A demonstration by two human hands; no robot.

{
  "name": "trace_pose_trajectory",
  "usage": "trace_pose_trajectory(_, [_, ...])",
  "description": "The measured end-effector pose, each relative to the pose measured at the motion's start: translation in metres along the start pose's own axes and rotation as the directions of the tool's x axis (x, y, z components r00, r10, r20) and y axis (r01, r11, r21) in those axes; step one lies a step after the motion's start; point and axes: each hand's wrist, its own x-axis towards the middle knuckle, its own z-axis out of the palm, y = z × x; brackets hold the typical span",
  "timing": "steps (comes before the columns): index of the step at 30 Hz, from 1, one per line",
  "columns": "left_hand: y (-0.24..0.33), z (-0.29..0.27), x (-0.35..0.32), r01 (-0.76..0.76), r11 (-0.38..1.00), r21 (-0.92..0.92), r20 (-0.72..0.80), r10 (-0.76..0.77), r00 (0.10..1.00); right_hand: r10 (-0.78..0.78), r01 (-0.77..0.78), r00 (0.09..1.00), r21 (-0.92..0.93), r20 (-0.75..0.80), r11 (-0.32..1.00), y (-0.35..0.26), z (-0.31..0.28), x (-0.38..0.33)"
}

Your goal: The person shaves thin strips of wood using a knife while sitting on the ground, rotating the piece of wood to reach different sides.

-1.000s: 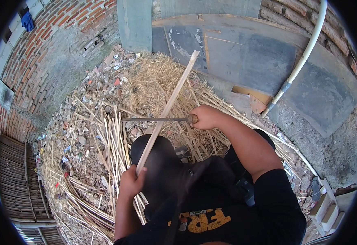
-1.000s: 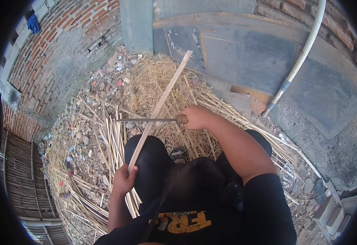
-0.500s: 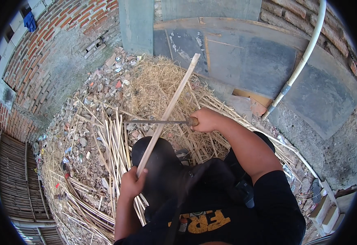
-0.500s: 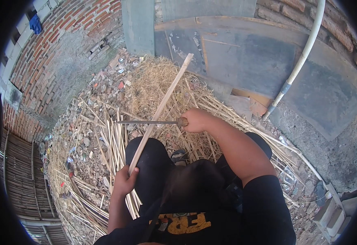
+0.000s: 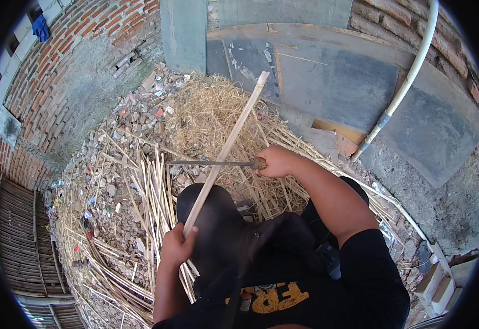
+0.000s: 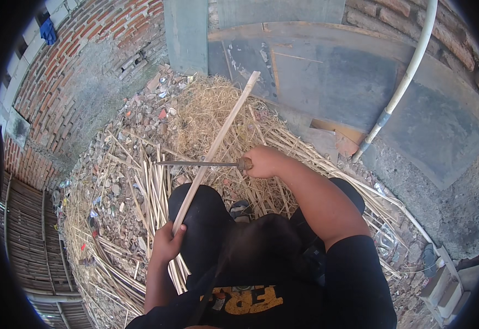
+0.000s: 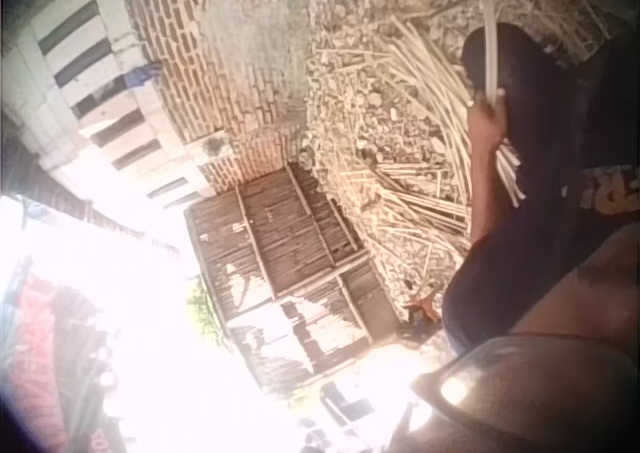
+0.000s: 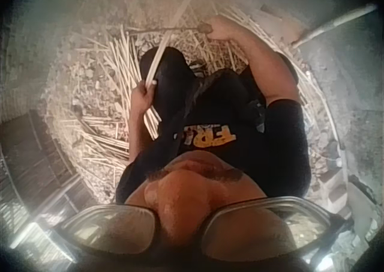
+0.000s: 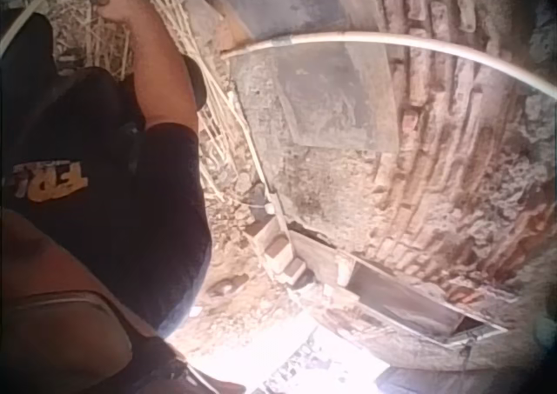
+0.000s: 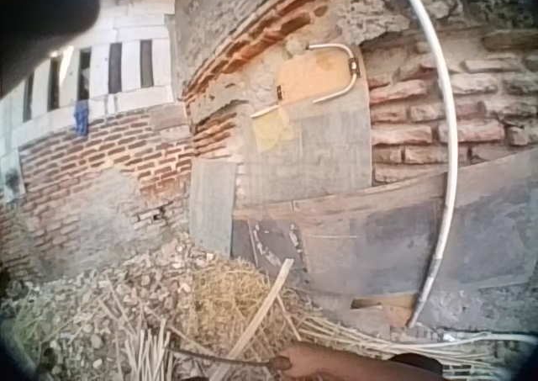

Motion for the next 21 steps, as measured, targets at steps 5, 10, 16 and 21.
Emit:
trace_pose_trajectory(5, [-0.0012,0.0003,0.0006,0.005,1.000,0.005,0.006,-0.005,1.000,-0.006,0.006,1.000,-0.003,-0.008,1.000,0.0006,0.0007,0.0002])
trace_pose_trajectory(10, [-0.0038,0.0020,0.0010,-0.003,1.000,-0.018,-0.001,0.003,1.000,0.003,-0.003,1.000,0.021,-0.002,1.000,-0.0032,-0.0014,-0.0014])
trace_pose_trajectory(16, [-0.0072,0.0035,0.0008,0.002,1.000,-0.020,-0.002,-0.002,1.000,0.030,-0.030,1.000,0.004,0.004,1.000,-0.0034,-0.0004,-0.0008])
trace_pose_trajectory(21, [-0.0027,0.0013,0.0010,0.004,1.000,-0.021,0.002,-0.004,1.000,0.001,-0.001,1.000,0.014,-0.023,1.000,0.0021,0.0039,0.0009])
